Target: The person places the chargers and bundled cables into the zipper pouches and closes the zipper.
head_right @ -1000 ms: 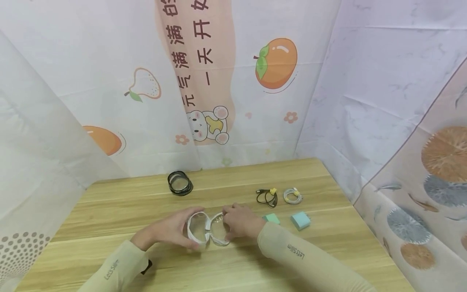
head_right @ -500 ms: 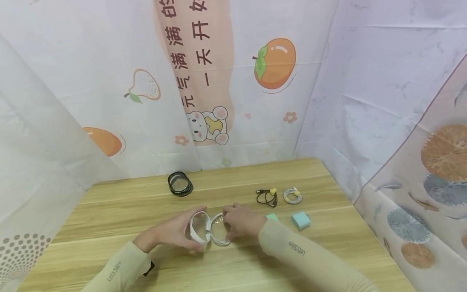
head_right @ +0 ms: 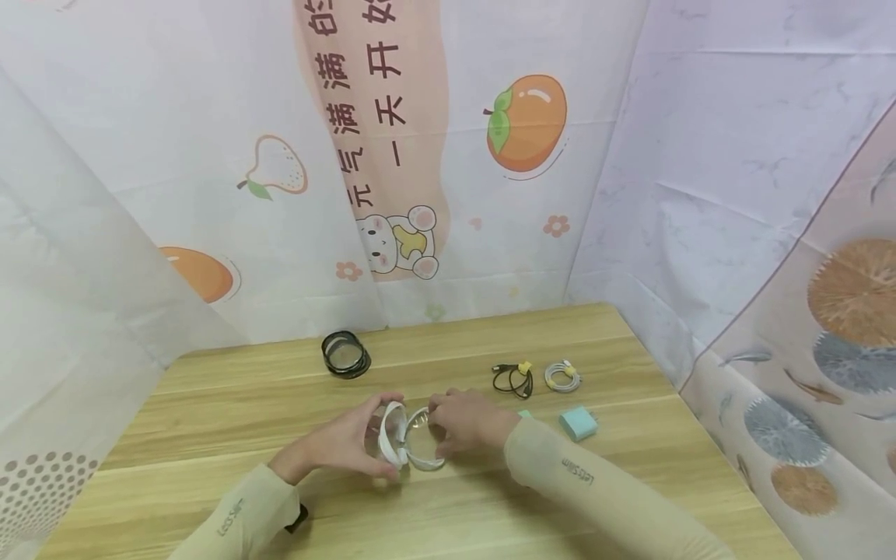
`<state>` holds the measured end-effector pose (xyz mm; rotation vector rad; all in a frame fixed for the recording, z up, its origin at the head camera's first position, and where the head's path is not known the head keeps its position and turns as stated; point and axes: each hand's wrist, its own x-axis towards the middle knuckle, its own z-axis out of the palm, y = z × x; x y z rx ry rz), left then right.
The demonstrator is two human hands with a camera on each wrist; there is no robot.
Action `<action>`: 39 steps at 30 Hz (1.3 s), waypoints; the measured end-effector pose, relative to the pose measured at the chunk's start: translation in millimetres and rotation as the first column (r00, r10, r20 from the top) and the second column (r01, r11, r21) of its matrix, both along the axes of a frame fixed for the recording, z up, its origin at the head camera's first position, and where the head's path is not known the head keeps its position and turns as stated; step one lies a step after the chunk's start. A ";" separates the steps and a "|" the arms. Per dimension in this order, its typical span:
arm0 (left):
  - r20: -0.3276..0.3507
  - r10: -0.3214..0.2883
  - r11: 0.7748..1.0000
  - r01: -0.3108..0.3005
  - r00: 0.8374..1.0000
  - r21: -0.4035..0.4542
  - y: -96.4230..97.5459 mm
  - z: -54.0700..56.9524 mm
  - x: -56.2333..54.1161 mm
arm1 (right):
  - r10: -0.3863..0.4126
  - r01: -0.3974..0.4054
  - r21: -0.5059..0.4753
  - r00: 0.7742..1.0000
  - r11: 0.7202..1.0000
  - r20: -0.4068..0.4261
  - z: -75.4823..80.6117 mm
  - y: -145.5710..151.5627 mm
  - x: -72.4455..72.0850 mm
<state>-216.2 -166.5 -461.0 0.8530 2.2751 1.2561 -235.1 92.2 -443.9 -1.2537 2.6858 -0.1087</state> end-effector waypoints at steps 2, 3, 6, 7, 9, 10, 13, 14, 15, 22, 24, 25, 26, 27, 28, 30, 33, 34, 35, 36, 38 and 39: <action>0.016 0.009 1.000 -0.009 1.000 0.012 0.9 -0.5 0.1 | 0.009 -0.009 -0.012 1.000 1.000 -0.001 0.5 0.6 -0.4; 0.012 0.012 1.000 -0.012 1.000 0.011 1.5 -0.4 0.1 | 0.014 -0.014 -0.020 1.000 1.000 0.002 0.9 0.8 -0.5; -0.013 0.013 1.000 -0.012 1.000 0.008 2.6 0.4 -0.8 | 0.034 -0.034 -0.036 0.999 0.999 0.002 1.4 1.4 -0.6; -0.018 0.011 1.000 -0.011 1.000 0.005 2.9 0.7 -1.1 | 0.040 -0.040 -0.039 0.999 0.998 0.000 1.3 1.6 -0.6; -0.025 0.006 1.000 -0.006 1.000 0.002 3.4 1.0 -1.6 | 0.048 -0.048 -0.045 0.999 0.998 -0.003 0.8 2.3 -0.7; -0.029 0.006 1.000 -0.006 1.000 0.002 3.6 1.2 -1.8 | 0.050 -0.050 -0.048 0.999 0.998 -0.009 0.8 3.0 -0.5; -0.035 0.007 1.000 -0.007 0.999 -0.012 4.4 1.0 -2.3 | 0.047 -0.048 -0.058 0.999 0.997 -0.023 0.4 4.8 -0.3; -0.036 0.010 1.000 -0.011 0.999 -0.015 4.7 0.9 -2.5 | 0.047 -0.048 -0.063 0.999 0.997 -0.027 0.5 5.3 -0.2; -0.040 0.014 1.000 -0.015 0.999 -0.022 4.8 0.7 -2.7 | 0.048 -0.050 -0.067 0.998 0.996 -0.033 0.3 5.7 -0.2; -0.065 0.030 0.998 -0.033 0.997 -0.054 4.7 1.1 -2.6 | 0.006 -0.013 -0.107 0.998 0.994 -0.066 1.9 10.2 0.8; -0.072 0.035 0.998 -0.039 0.997 -0.054 4.3 1.9 -2.0 | -0.020 0.011 -0.114 0.997 0.993 -0.077 2.4 14.1 0.4; -0.070 0.039 0.997 -0.043 0.997 -0.059 3.8 2.3 -1.4 | -0.031 0.022 -0.113 0.996 0.993 -0.081 3.0 16.3 0.1; -0.071 0.041 0.997 -0.046 0.997 -0.058 3.3 2.8 -0.9 | -0.039 0.030 -0.109 0.996 0.994 -0.082 3.9 19.2 -0.4; -0.074 0.044 0.997 -0.048 0.996 -0.061 2.9 3.0 -0.5 | -0.048 0.038 -0.107 0.995 0.993 -0.085 4.5 22.8 -1.2; -0.076 0.046 0.997 -0.050 0.996 -0.062 2.6 3.0 -0.2 | -0.059 0.051 -0.102 0.995 0.993 -0.081 6.2 26.7 -1.9; -0.081 0.047 0.996 -0.052 0.996 -0.066 2.0 2.8 0.2 | -0.085 0.079 -0.099 0.995 0.992 -0.058 11.2 36.1 -3.2; -0.085 0.045 0.997 -0.051 0.995 -0.062 1.5 2.5 0.5 | -0.127 0.126 -0.102 0.992 0.987 -0.007 21.0 51.8 -5.7; -0.083 0.045 0.997 -0.050 0.996 -0.057 1.4 2.8 0.8 | -0.144 0.144 -0.100 0.989 0.984 0.006 24.5 57.4 -6.7; -0.085 0.044 0.997 -0.049 0.995 -0.056 1.3 3.0 1.0 | -0.160 0.162 -0.102 0.987 0.982 0.019 27.0 63.3 -8.1; -0.084 0.043 0.998 -0.047 0.996 -0.049 1.2 3.4 1.3 | -0.175 0.176 -0.101 0.984 0.979 0.021 28.9 69.1 -9.6; -0.083 0.040 0.998 -0.044 0.996 -0.045 1.2 3.8 1.8 | -0.204 0.205 -0.090 0.979 0.975 0.024 32.9 80.8 -12.1; -0.083 0.038 0.998 -0.042 0.996 -0.043 1.2 4.2 2.2 | -0.216 0.217 -0.089 0.976 0.972 0.023 34.2 86.9 -13.3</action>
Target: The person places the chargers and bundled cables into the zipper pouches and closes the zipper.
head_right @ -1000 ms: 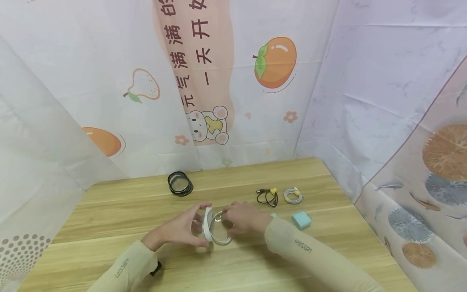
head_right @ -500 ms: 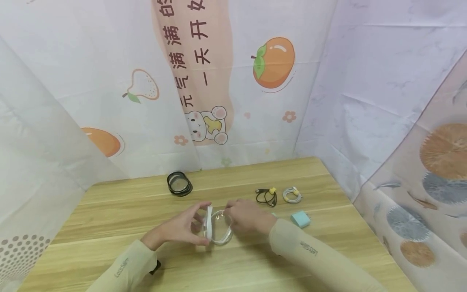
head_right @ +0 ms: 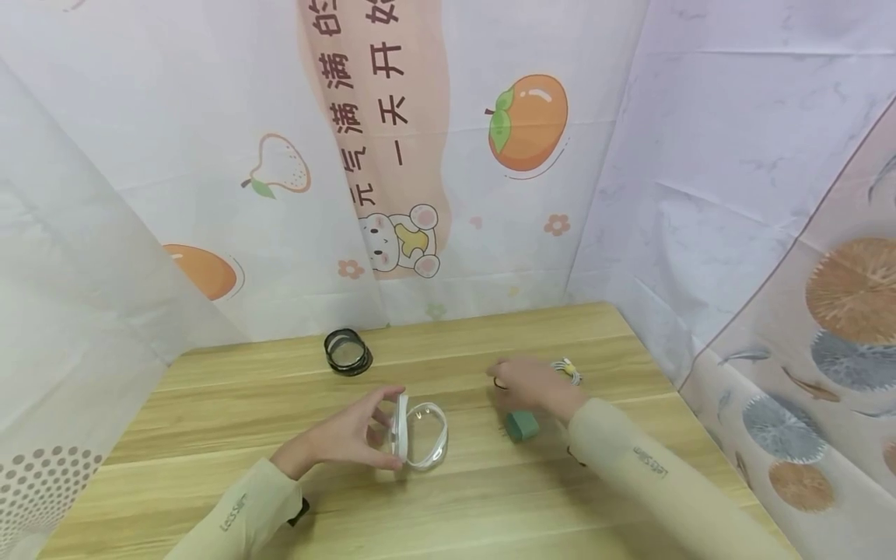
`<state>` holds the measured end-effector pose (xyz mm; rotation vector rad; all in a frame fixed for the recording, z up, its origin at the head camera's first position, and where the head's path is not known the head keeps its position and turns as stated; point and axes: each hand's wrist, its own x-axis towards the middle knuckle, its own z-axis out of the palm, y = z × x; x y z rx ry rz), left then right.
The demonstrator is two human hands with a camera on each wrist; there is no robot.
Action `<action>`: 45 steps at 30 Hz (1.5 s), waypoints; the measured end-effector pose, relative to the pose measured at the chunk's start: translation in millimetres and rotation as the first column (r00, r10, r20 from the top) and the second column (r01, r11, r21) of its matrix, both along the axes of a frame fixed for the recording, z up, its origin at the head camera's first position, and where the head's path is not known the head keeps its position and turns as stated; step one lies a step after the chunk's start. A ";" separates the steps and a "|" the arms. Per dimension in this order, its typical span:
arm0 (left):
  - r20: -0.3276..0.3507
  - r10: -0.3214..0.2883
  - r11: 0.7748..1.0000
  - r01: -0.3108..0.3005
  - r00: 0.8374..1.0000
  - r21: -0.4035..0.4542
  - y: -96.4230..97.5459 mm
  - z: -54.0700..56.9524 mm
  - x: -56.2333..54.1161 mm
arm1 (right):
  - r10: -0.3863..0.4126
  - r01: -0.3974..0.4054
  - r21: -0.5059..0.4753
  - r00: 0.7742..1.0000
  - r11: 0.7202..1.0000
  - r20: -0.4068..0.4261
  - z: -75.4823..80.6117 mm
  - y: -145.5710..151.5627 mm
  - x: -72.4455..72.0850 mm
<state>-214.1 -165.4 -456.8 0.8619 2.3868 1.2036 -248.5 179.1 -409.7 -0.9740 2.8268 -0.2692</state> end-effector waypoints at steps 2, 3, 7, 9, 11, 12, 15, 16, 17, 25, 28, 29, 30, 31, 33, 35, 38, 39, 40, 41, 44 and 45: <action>0.005 0.000 1.000 0.000 1.000 0.002 0.0 0.1 -0.1 | -0.026 0.026 0.009 1.000 1.000 -0.003 2.1 12.1 -2.7; 0.011 0.000 1.000 0.000 1.000 0.004 0.0 0.2 -0.1 | -0.032 0.032 0.007 0.999 0.999 -0.005 2.9 18.0 -4.3; 0.020 0.002 1.000 -0.002 1.000 0.007 -0.5 0.0 -0.5 | -0.063 0.063 -0.015 0.998 0.998 0.020 6.5 40.9 -9.7; 0.021 0.003 1.000 -0.003 1.000 0.007 -0.9 -0.4 -0.6 | -0.075 0.076 -0.022 0.997 0.997 0.035 7.9 52.2 -12.0; 0.017 0.003 1.000 -0.003 1.000 0.005 -1.0 -0.6 -0.6 | -0.081 0.081 -0.011 0.996 0.997 0.036 8.4 63.4 -14.2; 0.016 0.003 1.000 -0.003 1.000 0.005 -1.0 -0.6 -0.7 | -0.085 0.085 -0.004 0.996 0.996 0.037 8.7 68.2 -14.9; 0.013 -0.001 1.000 0.001 1.000 0.007 -0.9 -0.4 -1.0 | -0.084 0.083 0.025 0.996 0.996 0.029 6.7 81.2 -18.4; 0.013 -0.002 1.000 0.001 1.000 0.008 -0.9 -0.4 -1.2 | -0.082 0.081 0.032 0.996 0.996 0.029 5.2 84.5 -19.5; 0.011 -0.002 1.000 0.002 1.000 0.006 -1.1 -0.7 -1.4 | -0.086 0.085 0.039 0.996 0.996 0.032 3.7 87.4 -20.5; 0.003 -0.009 1.000 0.009 1.000 -0.001 -1.3 -0.9 -2.2 | -0.121 0.119 0.045 0.990 0.992 0.066 -12.8 101.7 -28.8; 0.004 -0.009 1.000 0.009 1.000 -0.001 -1.5 -1.7 -2.0 | -0.134 0.131 0.051 0.989 0.990 0.067 -20.2 104.9 -32.8; 0.007 -0.008 1.000 0.008 1.000 0.000 -1.5 -1.8 -1.9 | -0.139 0.135 0.052 0.988 0.989 0.069 -22.2 105.6 -34.0; 0.009 -0.007 1.000 0.007 1.000 0.001 -1.4 -2.1 -1.9 | -0.139 0.136 0.053 0.988 0.989 0.071 -24.2 106.5 -35.3; 0.010 -0.007 1.000 0.007 1.000 0.003 -1.4 -2.4 -1.9 | -0.141 0.138 0.054 0.987 0.989 0.074 -26.2 107.3 -36.7; 0.015 -0.007 1.000 0.007 1.000 0.004 -1.2 -2.7 -2.0 | -0.146 0.142 0.051 0.986 0.988 0.080 -28.2 108.1 -38.7; 0.020 -0.006 1.000 0.006 1.000 0.010 -1.3 -2.6 -2.0 | -0.144 0.140 0.048 0.986 0.989 0.083 -29.1 108.7 -40.3; 0.024 -0.008 1.000 0.008 1.000 0.017 -1.4 -2.0 -2.1 | -0.150 0.147 0.042 0.985 0.988 0.089 -28.5 108.2 -41.4; 0.024 -0.009 1.000 0.009 1.000 0.019 -1.6 -2.1 -2.2 | -0.152 0.148 0.046 0.984 0.988 0.090 -28.0 107.7 -41.1; 0.025 -0.010 1.000 0.010 1.000 0.020 -1.7 -2.1 -2.2 | -0.147 0.143 0.049 0.985 0.988 0.089 -27.7 107.5 -41.0; 0.025 -0.013 1.000 0.013 1.000 0.019 -1.7 -2.2 -2.4 | -0.153 0.148 0.055 0.984 0.987 0.090 -27.2 106.8 -40.5; 0.021 -0.019 1.000 0.019 1.000 0.016 -2.0 -2.5 -2.5 | -0.147 0.141 0.064 0.985 0.988 0.088 -25.9 104.5 -39.1; 0.019 -0.020 1.000 0.019 1.000 0.016 -2.0 -2.6 -2.6 | -0.145 0.140 0.065 0.986 0.988 0.086 -25.6 103.5 -38.6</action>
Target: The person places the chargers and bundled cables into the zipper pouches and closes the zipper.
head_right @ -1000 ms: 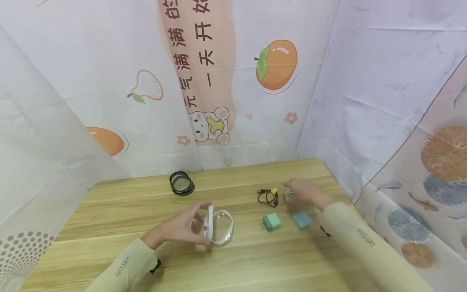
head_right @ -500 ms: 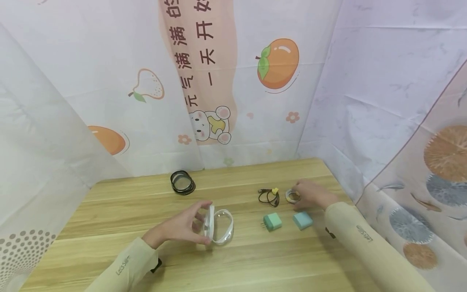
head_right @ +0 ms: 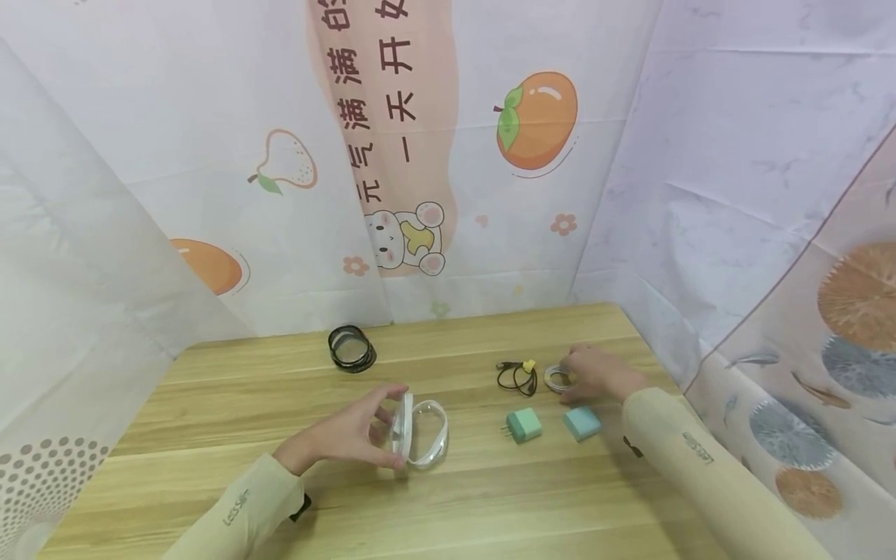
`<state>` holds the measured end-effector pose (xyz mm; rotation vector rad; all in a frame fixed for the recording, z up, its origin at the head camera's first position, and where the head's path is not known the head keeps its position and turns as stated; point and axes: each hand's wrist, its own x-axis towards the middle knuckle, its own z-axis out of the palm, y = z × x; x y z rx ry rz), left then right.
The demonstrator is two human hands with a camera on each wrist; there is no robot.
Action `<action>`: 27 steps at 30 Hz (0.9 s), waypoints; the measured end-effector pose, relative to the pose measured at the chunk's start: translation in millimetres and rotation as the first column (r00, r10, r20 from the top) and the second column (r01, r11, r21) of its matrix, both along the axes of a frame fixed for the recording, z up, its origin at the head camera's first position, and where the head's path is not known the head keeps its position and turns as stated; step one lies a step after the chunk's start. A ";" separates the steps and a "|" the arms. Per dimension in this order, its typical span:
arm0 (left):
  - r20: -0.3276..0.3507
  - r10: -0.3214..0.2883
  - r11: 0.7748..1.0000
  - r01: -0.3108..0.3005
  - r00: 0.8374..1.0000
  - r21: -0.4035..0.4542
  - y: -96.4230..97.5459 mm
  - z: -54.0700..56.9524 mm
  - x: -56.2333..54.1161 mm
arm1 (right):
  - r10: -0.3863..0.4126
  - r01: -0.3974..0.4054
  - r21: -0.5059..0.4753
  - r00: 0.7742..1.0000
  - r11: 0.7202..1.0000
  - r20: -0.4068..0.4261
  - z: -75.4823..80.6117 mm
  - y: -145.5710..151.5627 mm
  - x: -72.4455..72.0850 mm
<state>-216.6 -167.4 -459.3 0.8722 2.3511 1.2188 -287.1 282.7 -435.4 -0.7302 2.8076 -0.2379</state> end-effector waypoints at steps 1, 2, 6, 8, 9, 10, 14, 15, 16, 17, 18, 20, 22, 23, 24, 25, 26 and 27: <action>-0.001 -0.001 1.000 0.001 1.000 -0.002 0.0 0.3 0.0 | 0.010 -0.010 0.001 1.000 1.000 -0.006 0.2 -0.7 0.0; -0.001 -0.001 1.000 0.001 1.000 -0.001 0.0 0.5 -0.1 | 0.014 -0.014 -0.001 1.000 1.000 -0.009 0.5 -1.4 0.2; 0.002 0.002 1.000 -0.002 1.000 0.003 -0.2 1.0 -0.3 | 0.044 -0.044 -0.006 0.999 0.999 -0.022 0.0 -2.5 -0.5; 0.001 0.003 1.000 -0.003 1.000 0.004 -0.2 1.0 -0.3 | 0.048 -0.048 -0.008 0.999 0.999 -0.024 -0.9 -2.4 -1.1; -0.001 0.003 1.000 -0.003 1.000 0.004 -0.2 1.0 -0.2 | 0.050 -0.050 -0.008 0.998 0.999 -0.026 -1.4 -2.3 -1.4; -0.001 0.003 1.000 -0.003 1.000 0.004 -0.1 1.2 -0.1 | 0.049 -0.049 -0.009 0.998 0.999 -0.025 -1.8 -2.1 -1.5; -0.003 0.003 1.000 -0.003 1.000 -0.002 0.4 1.4 -0.1 | 0.043 -0.043 -0.002 0.999 0.999 -0.027 -2.9 -1.2 -1.9; -0.006 0.000 1.000 0.000 1.000 -0.001 0.6 1.5 0.0 | 0.042 -0.042 0.000 0.999 0.999 -0.026 -2.9 -1.0 -1.9; -0.007 0.000 1.000 0.000 1.000 -0.004 0.7 1.6 0.0 | 0.037 -0.037 0.002 0.999 0.999 -0.023 -2.9 -1.0 -1.9; -0.007 -0.001 1.000 0.000 1.000 -0.006 0.9 1.9 0.0 | 0.036 -0.036 0.005 0.999 0.999 -0.023 -2.9 -1.1 -1.9; -0.010 -0.001 1.000 0.001 1.000 -0.008 1.1 2.2 0.1 | 0.028 -0.028 0.006 0.999 1.000 -0.020 -2.7 -1.4 -1.9; -0.016 -0.002 1.000 0.002 1.000 -0.008 1.5 2.7 0.3 | 0.020 -0.020 0.015 1.000 1.000 -0.015 -2.8 -2.0 -2.0; -0.015 0.000 1.000 0.000 1.000 -0.012 1.8 3.2 0.6 | 0.018 -0.018 0.022 1.000 1.000 -0.011 -3.7 -2.0 -2.8; -0.015 0.001 1.000 -0.001 1.000 -0.012 1.9 3.7 1.0 | 0.016 -0.016 0.025 1.000 1.000 -0.008 -4.0 -2.1 -3.0; -0.016 0.002 1.000 -0.002 1.000 -0.012 1.9 3.7 1.3 | 0.013 -0.013 0.025 1.000 1.000 -0.005 -4.4 -2.4 -3.2; -0.015 0.002 1.000 -0.002 1.000 -0.011 2.0 3.8 1.7 | 0.015 -0.015 0.027 1.000 1.000 -0.004 -5.1 -2.5 -3.6; -0.014 0.003 1.000 -0.003 1.000 -0.010 2.1 4.0 2.1 | 0.017 -0.017 0.026 1.000 1.000 -0.002 -5.3 -2.7 -3.8; -0.011 0.005 1.000 -0.005 1.000 -0.010 2.1 3.9 2.2 | 0.019 -0.019 0.025 1.000 0.999 0.000 -5.1 -3.0 -3.8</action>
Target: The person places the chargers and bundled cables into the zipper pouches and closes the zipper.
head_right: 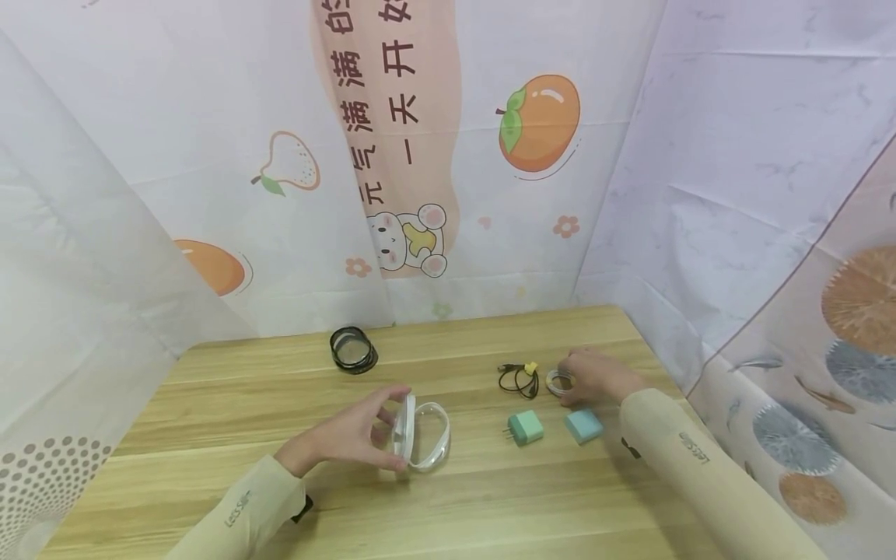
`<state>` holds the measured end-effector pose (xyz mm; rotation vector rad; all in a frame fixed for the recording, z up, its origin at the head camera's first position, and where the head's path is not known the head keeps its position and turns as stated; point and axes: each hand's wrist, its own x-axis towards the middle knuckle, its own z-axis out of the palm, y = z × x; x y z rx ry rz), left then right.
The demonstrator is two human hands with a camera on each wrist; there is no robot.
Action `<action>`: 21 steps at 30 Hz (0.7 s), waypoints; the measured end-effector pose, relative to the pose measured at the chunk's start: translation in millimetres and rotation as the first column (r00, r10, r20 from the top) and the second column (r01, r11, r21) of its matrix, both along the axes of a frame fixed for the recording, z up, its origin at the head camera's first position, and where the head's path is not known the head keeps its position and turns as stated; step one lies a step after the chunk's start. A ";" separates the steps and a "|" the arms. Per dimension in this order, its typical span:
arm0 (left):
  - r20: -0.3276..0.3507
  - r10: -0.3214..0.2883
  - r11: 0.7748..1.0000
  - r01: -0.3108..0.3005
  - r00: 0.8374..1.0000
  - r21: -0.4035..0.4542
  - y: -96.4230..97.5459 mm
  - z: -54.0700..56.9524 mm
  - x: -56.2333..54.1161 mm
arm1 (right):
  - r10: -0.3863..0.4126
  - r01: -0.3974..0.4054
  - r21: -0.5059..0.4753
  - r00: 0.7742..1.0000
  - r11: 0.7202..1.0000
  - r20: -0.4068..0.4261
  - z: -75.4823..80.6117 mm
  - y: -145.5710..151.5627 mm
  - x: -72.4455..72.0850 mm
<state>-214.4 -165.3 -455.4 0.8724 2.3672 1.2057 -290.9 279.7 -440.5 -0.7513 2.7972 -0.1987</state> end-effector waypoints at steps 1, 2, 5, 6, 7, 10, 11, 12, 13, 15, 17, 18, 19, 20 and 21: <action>0.002 0.001 1.000 -0.001 1.000 0.001 0.0 0.0 0.3 | -0.001 0.001 0.002 1.000 1.000 0.002 -0.2 0.1 0.0; 0.002 0.002 1.000 -0.002 1.000 0.003 -0.1 -0.2 0.4 | 0.003 -0.003 0.003 1.000 1.000 0.001 -0.4 -0.1 -0.1; 0.004 0.001 1.000 -0.001 1.000 0.011 0.0 -0.9 0.4 | -0.005 0.005 0.001 1.000 1.000 0.011 0.3 -0.6 0.0; 0.005 0.000 1.000 0.000 1.000 0.013 -0.1 -1.1 0.4 | -0.007 0.007 0.001 1.000 1.000 0.015 0.6 -0.9 0.2; 0.003 -0.001 1.000 0.001 1.000 0.014 -0.2 -1.3 0.4 | -0.011 0.011 0.000 1.000 1.000 0.019 0.7 -1.1 0.3; 0.002 -0.006 1.000 0.006 1.000 0.015 -0.1 -1.6 0.4 | -0.021 0.021 -0.001 0.999 1.000 0.029 1.5 -1.9 1.1; 0.003 -0.007 1.000 0.007 1.000 0.015 -0.2 -1.6 0.4 | -0.023 0.023 0.002 0.999 1.000 0.029 1.4 -1.6 1.2; 0.002 -0.008 1.000 0.008 1.000 0.015 -0.2 -1.6 0.4 | -0.021 0.021 0.004 0.999 1.000 0.028 1.7 -1.4 1.5; 0.001 -0.008 1.000 0.008 1.000 0.015 -0.2 -1.4 0.5 | -0.024 0.023 0.004 0.999 1.000 0.028 1.8 -1.5 1.7; 0.000 -0.007 1.000 0.007 1.000 0.012 -0.4 -1.0 0.6 | -0.024 0.024 0.007 0.999 1.000 0.025 2.0 -1.4 2.3; -0.001 -0.005 1.000 0.005 1.000 0.008 -0.7 -0.7 0.8 | -0.021 0.021 0.005 1.000 1.000 0.021 2.9 -1.6 3.5; -0.004 -0.004 1.000 0.004 1.000 0.005 -0.9 -0.7 0.8 | -0.017 0.017 0.003 1.000 1.000 0.018 3.2 -1.9 4.1; -0.003 -0.003 1.000 0.003 1.000 0.003 -1.0 -0.5 0.9 | -0.013 0.013 0.001 1.000 1.000 0.014 3.1 -2.0 4.5; -0.004 -0.002 1.000 0.002 1.000 -0.002 -1.1 -0.5 1.0 | -0.013 0.013 -0.001 1.000 1.000 0.012 3.3 -1.9 5.0; -0.005 -0.001 1.000 0.001 1.000 -0.004 -1.1 -0.5 1.0 | -0.013 0.013 -0.007 1.000 1.000 0.010 3.4 -1.9 5.3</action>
